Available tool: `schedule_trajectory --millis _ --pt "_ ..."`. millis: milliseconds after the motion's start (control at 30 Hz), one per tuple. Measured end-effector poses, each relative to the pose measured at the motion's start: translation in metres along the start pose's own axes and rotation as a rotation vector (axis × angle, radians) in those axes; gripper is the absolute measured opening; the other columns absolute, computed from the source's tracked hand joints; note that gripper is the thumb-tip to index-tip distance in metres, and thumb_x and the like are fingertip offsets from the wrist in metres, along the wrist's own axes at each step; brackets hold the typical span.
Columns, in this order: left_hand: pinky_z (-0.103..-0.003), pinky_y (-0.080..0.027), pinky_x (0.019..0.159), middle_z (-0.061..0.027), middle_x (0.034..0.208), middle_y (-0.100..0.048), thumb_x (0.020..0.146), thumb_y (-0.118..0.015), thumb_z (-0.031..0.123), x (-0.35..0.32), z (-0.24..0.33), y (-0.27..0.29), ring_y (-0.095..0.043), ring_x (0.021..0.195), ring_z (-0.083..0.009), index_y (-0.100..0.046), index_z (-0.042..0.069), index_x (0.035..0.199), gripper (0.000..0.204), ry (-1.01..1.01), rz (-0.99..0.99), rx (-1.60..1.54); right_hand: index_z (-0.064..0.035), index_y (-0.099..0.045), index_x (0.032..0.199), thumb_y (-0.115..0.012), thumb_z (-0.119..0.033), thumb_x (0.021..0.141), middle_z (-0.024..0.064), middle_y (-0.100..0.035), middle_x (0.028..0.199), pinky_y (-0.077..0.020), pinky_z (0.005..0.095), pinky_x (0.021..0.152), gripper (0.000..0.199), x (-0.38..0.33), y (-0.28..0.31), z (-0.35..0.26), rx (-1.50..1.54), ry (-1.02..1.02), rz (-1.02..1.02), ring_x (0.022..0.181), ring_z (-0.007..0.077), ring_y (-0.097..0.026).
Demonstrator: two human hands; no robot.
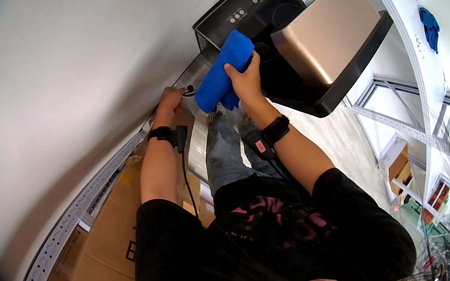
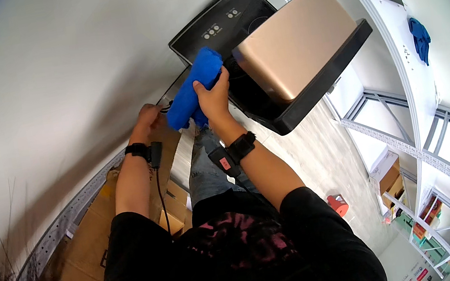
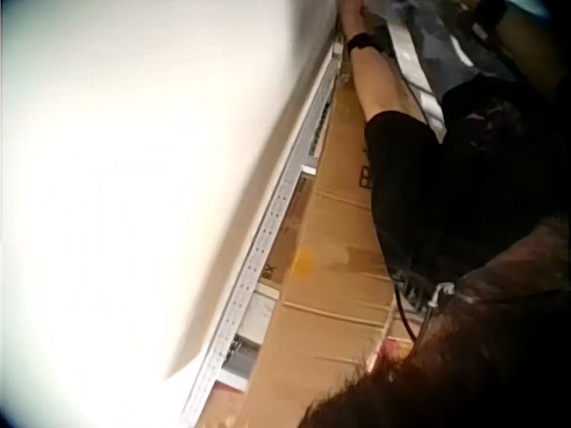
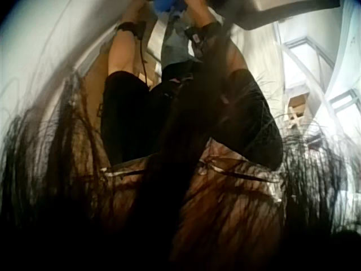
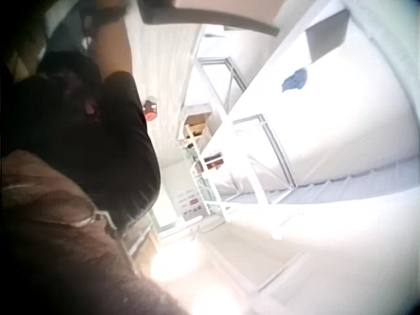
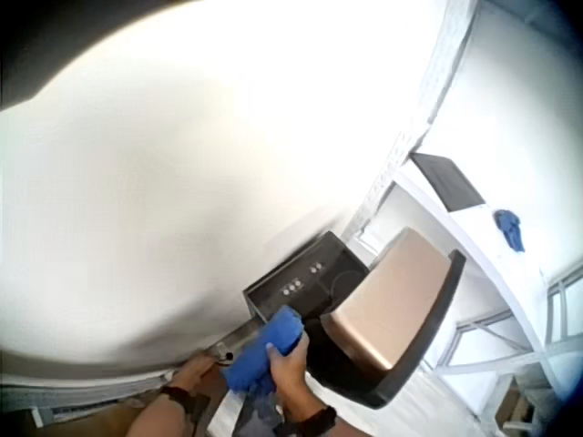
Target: The person uses a power screwdriver to remove screws from a metal panel on a white appliance, then removes the panel. They then pick up a blue cloth and wipe the surface of a small countertop appliance.
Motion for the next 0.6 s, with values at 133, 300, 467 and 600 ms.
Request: schedule_trajectory --millis 133,300,467,600 --pt "-0.031 -0.048 0.073 -0.0113 0.094 -0.062 0.084 -0.064 0.034 -0.034 0.081 -0.011 -0.059 0.088 -0.0173 -0.058 -0.002 0.108 0.044 -0.402 -0.080 0.037 -0.0020 -0.020 0.138 -0.065 -0.009 0.081 0.0201 -0.041 0.129 -0.0392 0.0371 0.097 0.072 0.012 0.016 -0.002 -0.057 0.047 0.128 0.115 0.0289 -0.046" --pt "-0.034 -0.040 0.096 -0.0183 0.126 -0.048 0.074 -0.074 0.026 -0.113 0.167 -0.069 -0.049 0.114 -0.0239 -0.032 0.002 0.138 0.080 -0.687 -0.420 0.067 0.0045 -0.022 0.135 -0.065 -0.013 0.080 0.0284 -0.032 0.133 -0.0266 0.0440 0.104 0.072 0.009 0.029 -0.020 -0.035 0.139 0.275 0.123 0.0418 -0.034" --pt "-0.040 -0.038 0.099 -0.0246 0.133 -0.042 0.062 -0.079 0.014 -0.145 0.214 -0.120 -0.044 0.122 -0.0333 -0.015 0.002 0.144 0.105 -1.038 -0.302 0.403 0.0032 -0.035 0.130 -0.061 -0.018 0.083 0.0266 -0.043 0.128 -0.0311 0.0419 0.102 0.057 0.008 0.031 -0.029 0.222 0.334 0.188 0.120 0.0400 -0.042" --pt "-0.047 -0.042 0.091 -0.0279 0.121 -0.044 0.072 -0.067 0.021 -0.131 0.213 -0.138 -0.046 0.109 -0.0462 -0.024 0.006 0.141 0.082 -1.234 0.024 0.672 -0.0002 -0.035 0.135 -0.060 -0.025 0.086 0.0236 -0.043 0.131 -0.0306 0.0399 0.102 0.060 0.003 0.037 -0.021 0.088 0.235 0.070 0.121 0.0350 -0.041"
Point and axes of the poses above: each hand's wrist, its own x-axis towards the middle knuckle, its own y-axis out of the back of the hand, z = x × y, the point moved 9 cm from there along x, towards the middle knuckle
